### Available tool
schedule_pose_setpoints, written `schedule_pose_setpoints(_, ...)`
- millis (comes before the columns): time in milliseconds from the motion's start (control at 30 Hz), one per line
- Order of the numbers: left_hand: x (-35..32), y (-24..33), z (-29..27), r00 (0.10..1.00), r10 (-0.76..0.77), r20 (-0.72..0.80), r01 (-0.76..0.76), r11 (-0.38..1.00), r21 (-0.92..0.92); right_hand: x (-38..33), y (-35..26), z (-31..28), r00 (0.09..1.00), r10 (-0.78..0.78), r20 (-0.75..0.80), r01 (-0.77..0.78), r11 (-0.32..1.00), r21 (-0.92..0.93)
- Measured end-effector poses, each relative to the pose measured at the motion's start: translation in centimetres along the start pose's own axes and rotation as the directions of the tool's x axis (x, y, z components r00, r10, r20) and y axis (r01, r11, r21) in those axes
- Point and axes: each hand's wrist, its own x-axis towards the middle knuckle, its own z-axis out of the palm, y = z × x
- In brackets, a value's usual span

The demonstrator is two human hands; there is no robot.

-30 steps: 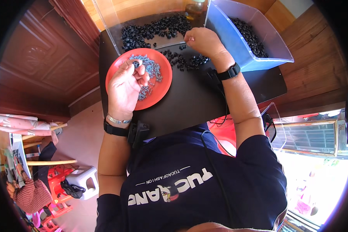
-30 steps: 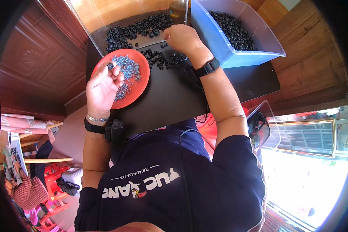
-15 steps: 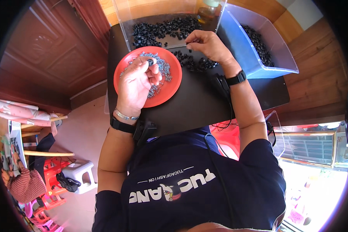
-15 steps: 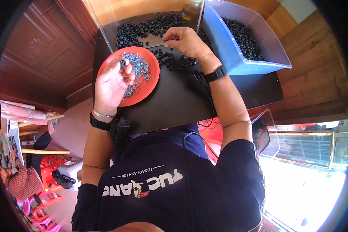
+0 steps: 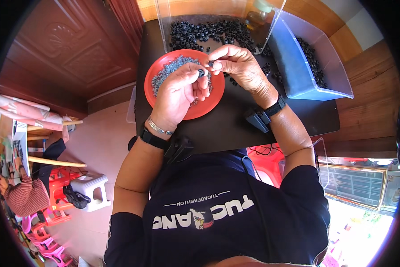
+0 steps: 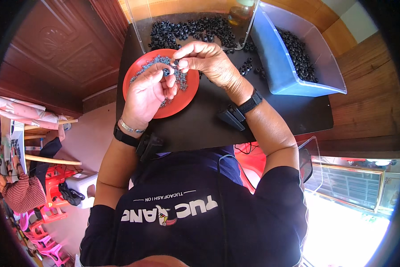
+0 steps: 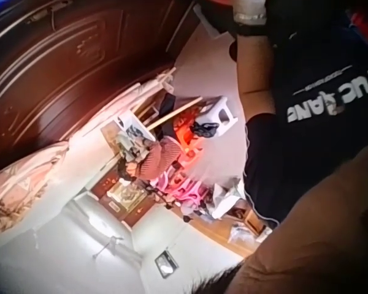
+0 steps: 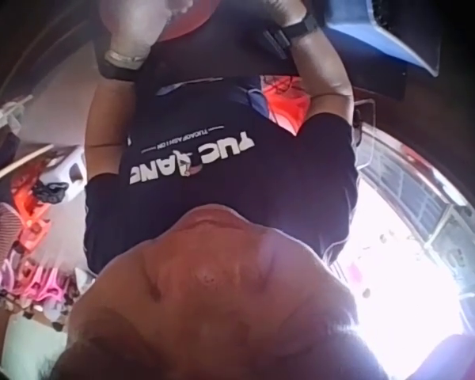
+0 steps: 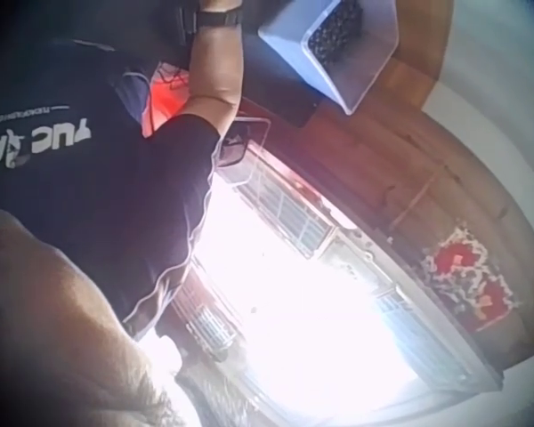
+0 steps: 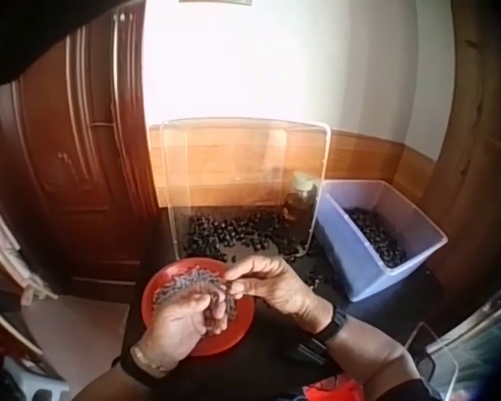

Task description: Sorting and inspecting small black components by hand at a workstation.

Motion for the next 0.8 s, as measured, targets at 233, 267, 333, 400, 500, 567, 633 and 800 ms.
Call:
schedule_pose_setpoints(233, -0.1, 0.1, 0.3, 1.0, -0.007, -0.022, 0.007, 1.0, 0.019, -0.2, -0.1, 0.1, 1.0, -0.017, -0.014, 0.016, 0.997, -0.069)
schedule_pose_setpoints(267, -0.1, 0.1, 0.2, 1.0, -0.004, -0.021, 0.004, 1.0, 0.017, -0.2, -0.1, 0.1, 1.0, -0.011, -0.012, 0.01, 0.997, -0.073)
schedule_pose_setpoints(333, -0.2, 0.1, 0.2, 1.0, -0.001, -0.022, 0.001, 1.0, 0.015, -0.2, -0.3, 0.4, 1.0, -0.008, -0.011, 0.006, 0.995, -0.1)
schedule_pose_setpoints(400, -0.1, 0.1, 0.3, 1.0, -0.012, -0.026, 0.013, 1.0, 0.024, -0.2, -0.2, 0.5, 1.0, -0.005, -0.01, 0.003, 0.992, -0.129)
schedule_pose_setpoints(500, 0.0, 0.1, 0.2, 1.0, -0.005, -0.01, 0.005, 1.0, 0.015, -0.1, 0.5, 0.6, 0.994, -0.101, 0.036, 0.106, 0.98, -0.166)
schedule_pose_setpoints(567, -0.1, 0.1, 0.2, 1.0, 0.008, -0.013, -0.008, 1.0, 0.017, 0.0, 0.7, 0.5, 0.993, -0.084, 0.079, 0.097, 0.978, -0.186)
schedule_pose_setpoints(633, -0.1, 0.1, 0.2, 1.0, 0.021, -0.016, -0.021, 1.0, 0.017, -0.1, 0.6, 0.5, 0.994, -0.026, 0.103, 0.039, 0.991, -0.129)
schedule_pose_setpoints(800, 0.0, 0.1, 0.0, 0.999, 0.038, -0.026, -0.037, 0.999, 0.036, -0.2, 0.1, 0.9, 0.997, 0.075, 0.018, -0.073, 0.991, -0.112)
